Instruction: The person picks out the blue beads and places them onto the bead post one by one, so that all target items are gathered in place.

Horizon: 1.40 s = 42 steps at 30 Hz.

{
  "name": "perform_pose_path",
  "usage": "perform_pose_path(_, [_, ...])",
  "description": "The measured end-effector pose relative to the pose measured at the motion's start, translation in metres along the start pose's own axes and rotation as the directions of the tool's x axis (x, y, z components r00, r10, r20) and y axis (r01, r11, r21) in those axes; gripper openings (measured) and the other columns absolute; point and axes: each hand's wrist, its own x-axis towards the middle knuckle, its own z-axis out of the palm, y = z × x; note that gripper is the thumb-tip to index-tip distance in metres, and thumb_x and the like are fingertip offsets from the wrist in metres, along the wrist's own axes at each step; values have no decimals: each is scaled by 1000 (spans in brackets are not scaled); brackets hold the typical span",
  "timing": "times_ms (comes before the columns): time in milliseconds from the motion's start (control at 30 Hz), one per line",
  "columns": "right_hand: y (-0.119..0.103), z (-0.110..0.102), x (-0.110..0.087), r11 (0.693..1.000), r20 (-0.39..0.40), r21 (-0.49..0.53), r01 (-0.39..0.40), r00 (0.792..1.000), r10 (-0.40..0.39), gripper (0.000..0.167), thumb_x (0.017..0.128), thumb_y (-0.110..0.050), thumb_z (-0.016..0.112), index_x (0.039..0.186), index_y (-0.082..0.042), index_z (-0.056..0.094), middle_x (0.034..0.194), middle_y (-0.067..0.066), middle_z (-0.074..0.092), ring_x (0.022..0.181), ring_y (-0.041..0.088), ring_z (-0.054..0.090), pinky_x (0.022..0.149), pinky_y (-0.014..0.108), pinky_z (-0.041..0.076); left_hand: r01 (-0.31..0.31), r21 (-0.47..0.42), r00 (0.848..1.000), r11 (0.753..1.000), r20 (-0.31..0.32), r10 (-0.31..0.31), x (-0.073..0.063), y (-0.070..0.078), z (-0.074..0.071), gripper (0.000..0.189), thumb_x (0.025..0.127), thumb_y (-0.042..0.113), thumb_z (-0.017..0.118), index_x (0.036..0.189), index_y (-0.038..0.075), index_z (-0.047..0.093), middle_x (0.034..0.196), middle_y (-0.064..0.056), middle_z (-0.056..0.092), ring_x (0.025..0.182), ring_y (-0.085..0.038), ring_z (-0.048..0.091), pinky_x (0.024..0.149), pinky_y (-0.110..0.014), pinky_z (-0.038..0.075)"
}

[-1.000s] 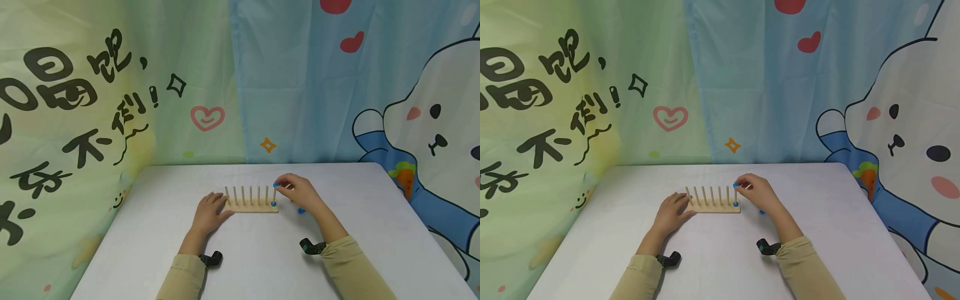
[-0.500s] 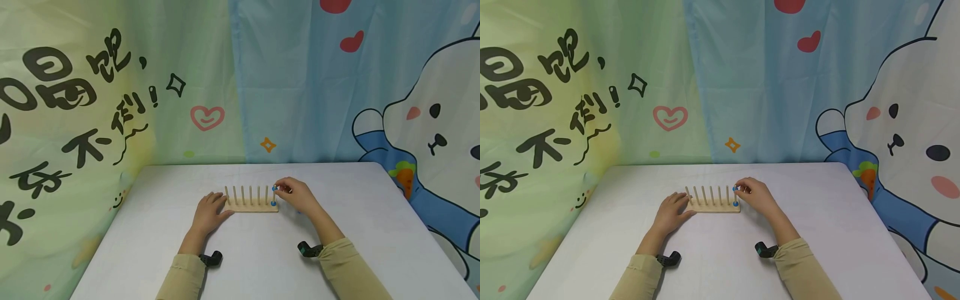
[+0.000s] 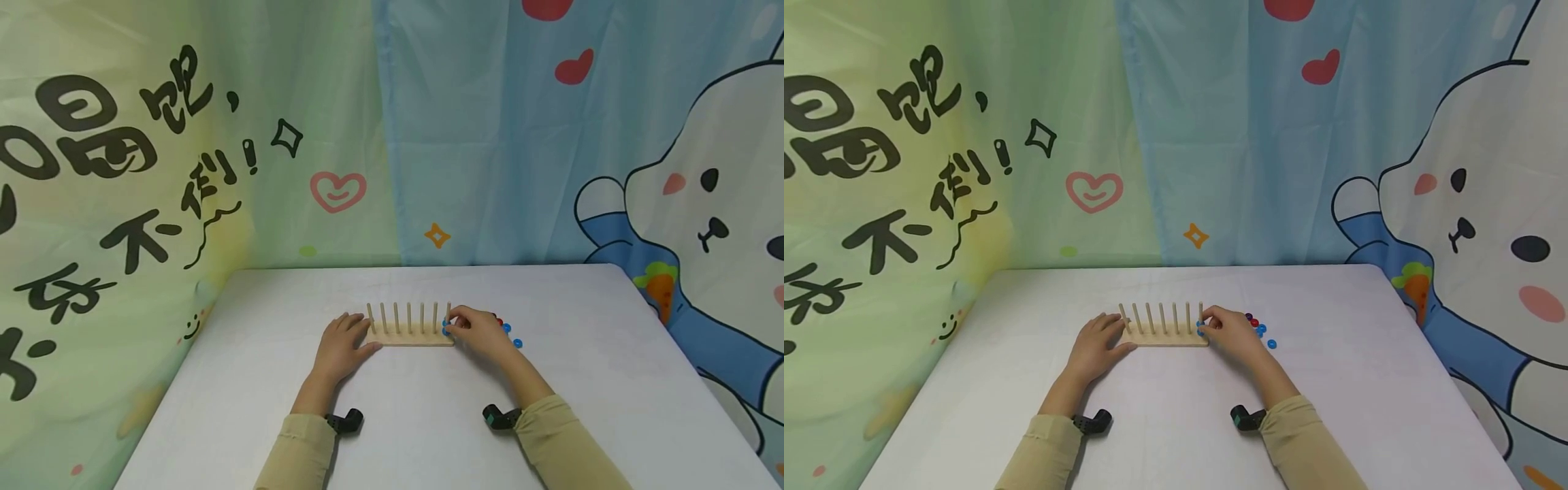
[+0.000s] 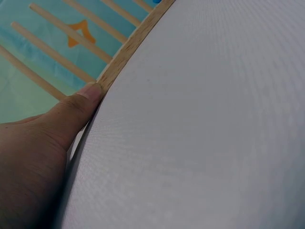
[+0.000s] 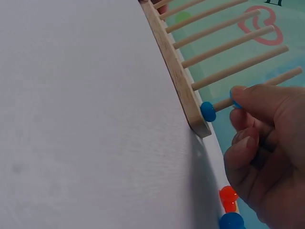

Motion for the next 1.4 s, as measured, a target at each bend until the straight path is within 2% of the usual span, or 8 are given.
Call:
perform_pose_path(100, [0, 4, -1, 999, 11, 14, -50, 999, 50, 21, 93, -27, 69, 110, -16, 66, 79, -2, 63, 59, 13, 53, 54, 27, 45, 3, 1, 1000, 1000, 7, -3, 0, 0, 0, 65, 89, 59, 63, 141, 20, 57, 146, -5, 53, 143, -35, 39, 121, -53, 29])
perform_pose_path(267, [-2, 10, -3, 995, 3, 46, -84, 996, 84, 20, 93, -24, 69, 109, -13, 66, 76, 0, 63, 43, 15, 53, 47, 30, 47, 3, -4, 1000, 1000, 0, -3, 0, 0, -1, 64, 89, 59, 63, 140, 21, 57, 146, -5, 53, 143, -35, 39, 121, -53, 29])
perform_pose_path(667, [-2, 13, -4, 995, 6, 64, -81, 997, 81, 24, 94, -23, 68, 114, -12, 64, 78, -1, 65, 39, 16, 55, 48, 31, 50, 0, -4, 1000, 1000, -12, 0, 0, 1, -2, 64, 89, 58, 64, 140, 20, 58, 145, -5, 54, 142, -35, 40, 121, -52, 30])
perform_pose_path(833, [-5, 6, -7, 994, 16, 59, -89, 996, 89, 29, 94, -24, 67, 120, -12, 64, 81, 2, 66, 43, 17, 54, 47, 31, 49, -2, 1, 1000, 1000, -13, 2, 0, 0, 0, 64, 89, 59, 64, 140, 21, 58, 145, -5, 54, 142, -35, 41, 121, -52, 30])
perform_pose_path(1000, [-6, -12, -15, 999, -27, -26, -36, 999, 35, 22, 95, -24, 67, 115, -15, 68, 83, 0, 64, 65, 14, 54, 58, 28, 46, -4, 5, 1000, 1000, -19, 5, 1, -1, 2, 64, 89, 59, 64, 140, 21, 57, 145, -5, 54, 142, -35, 40, 121, -52, 30])
perform_pose_path(1067, [-4, -20, -18, 998, -53, -61, -5, 999, 2, 22, 94, -23, 67, 114, -14, 69, 84, -1, 64, 72, 12, 53, 63, 27, 45, -5, 6, 1000, 1000, -20, 5, 1, -1, 2, 64, 89, 59, 64, 140, 21, 57, 145, -5, 54, 142, -35, 40, 121, -52, 30])
perform_pose_path(1200, [4, -34, -27, 994, -92, -101, 29, 995, -39, 22, 93, -22, 69, 113, -12, 70, 89, 0, 65, 75, 12, 53, 64, 26, 45, -4, 4, 1000, 1000, -14, 4, 0, -2, 3, 64, 89, 59, 63, 140, 21, 57, 145, -5, 54, 142, -34, 40, 121, -52, 30])
perform_pose_path(1400, [22, -56, -46, 993, -97, -119, 8, 995, -20, 24, 93, -25, 70, 113, -11, 70, 99, 1, 65, 81, 14, 52, 65, 26, 45, -4, 0, 1000, 1000, -16, 4, 0, -1, 1, 63, 89, 58, 64, 140, 21, 57, 145, -5, 54, 142, -35, 40, 120, -53, 31])
